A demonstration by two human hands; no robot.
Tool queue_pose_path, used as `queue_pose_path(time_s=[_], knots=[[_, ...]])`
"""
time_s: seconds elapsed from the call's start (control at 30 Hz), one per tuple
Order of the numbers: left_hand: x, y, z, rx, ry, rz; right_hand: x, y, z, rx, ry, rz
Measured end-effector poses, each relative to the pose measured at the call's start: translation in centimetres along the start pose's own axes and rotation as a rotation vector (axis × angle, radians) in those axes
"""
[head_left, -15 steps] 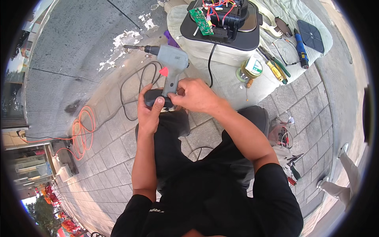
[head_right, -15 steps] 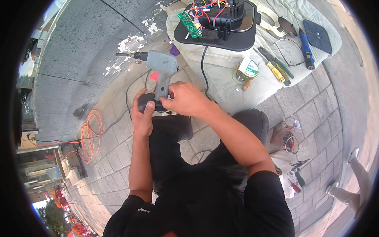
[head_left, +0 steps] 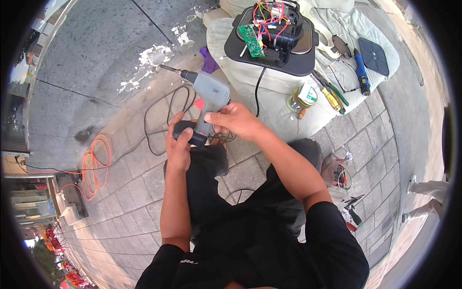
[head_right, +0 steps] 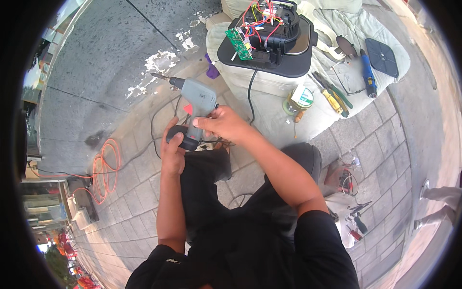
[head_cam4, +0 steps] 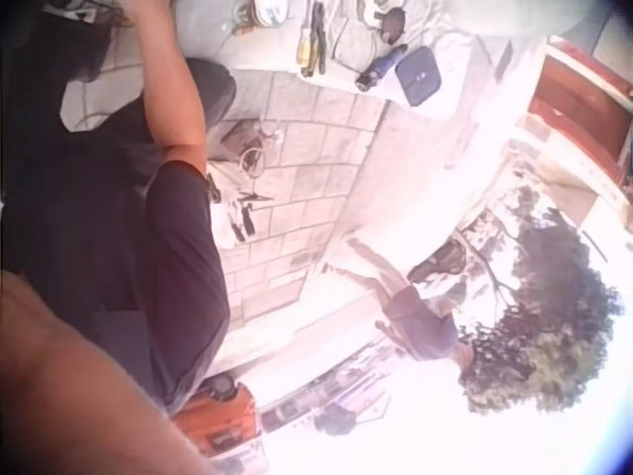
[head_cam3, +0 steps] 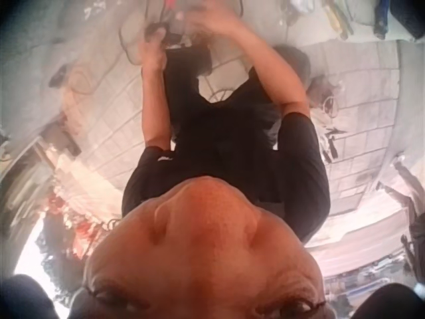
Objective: The person uses a soldering iron to tin a small component and then solders it onto a circuit board. They handle solder wire, a soldering iron, and a circuit board, and briefly wipe the iron tip with a cloth.
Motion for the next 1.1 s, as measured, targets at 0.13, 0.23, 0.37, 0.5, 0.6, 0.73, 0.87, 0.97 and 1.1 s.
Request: queue_pose_path(time_s=[0.13,0.23,0.37,0.5,0.6,0.73,0.87,0.97,1.1], knots=[[-0.2,-0.5,0.4,0.083,-0.138,-0.013,-0.3,0.8,1.1,-0.269,0.059,-0.040],[-0.5,-1.6,0.2,0.109,-0.220,-0.048,-0.3,1.3,1.5,-0.198,0.146,-0.080],[-1.9,-2.3,-1.4,-0.072,-0.072,0.258,-1.1,2.2,1.4,-0.051,0.101,-0.017],[-2.4,-3.0,-0.9,-0.079,0.094,0.368,-2.1,1.8,4.6,0.146,-0.032,0.081],[-2.7,-4.6,-2.0,-0.035,0.114,0.360,-3.0,1.9,5.2,0.326,0.129,0.042],[-3.2,-4.8,-1.9,0.023,0.146,0.308,-3.3,3.7,4.1,0.272,0.137,0.037],[-2.7,-5.1,-1.0,0.113,0.081,0.330,-3.3,4.0,5.9,0.280,0.032,-0.010],[-3.0,-5.5,-1.7,0.152,0.105,0.317,-3.4,4.1,5.8,0.312,0.058,-0.050],[-3.1,-5.5,-1.9,0.153,0.108,0.302,-3.4,3.7,6.7,0.296,0.100,-0.034]])
Point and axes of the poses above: each hand's wrist, its own x-axis away from the middle knuckle, its own y-axis out of the palm, z = x × y, the point moved 1 cm from there along -x, towards the middle knuckle, and after that the axes turned 13 degrees about -y, right-handed, at the moved point
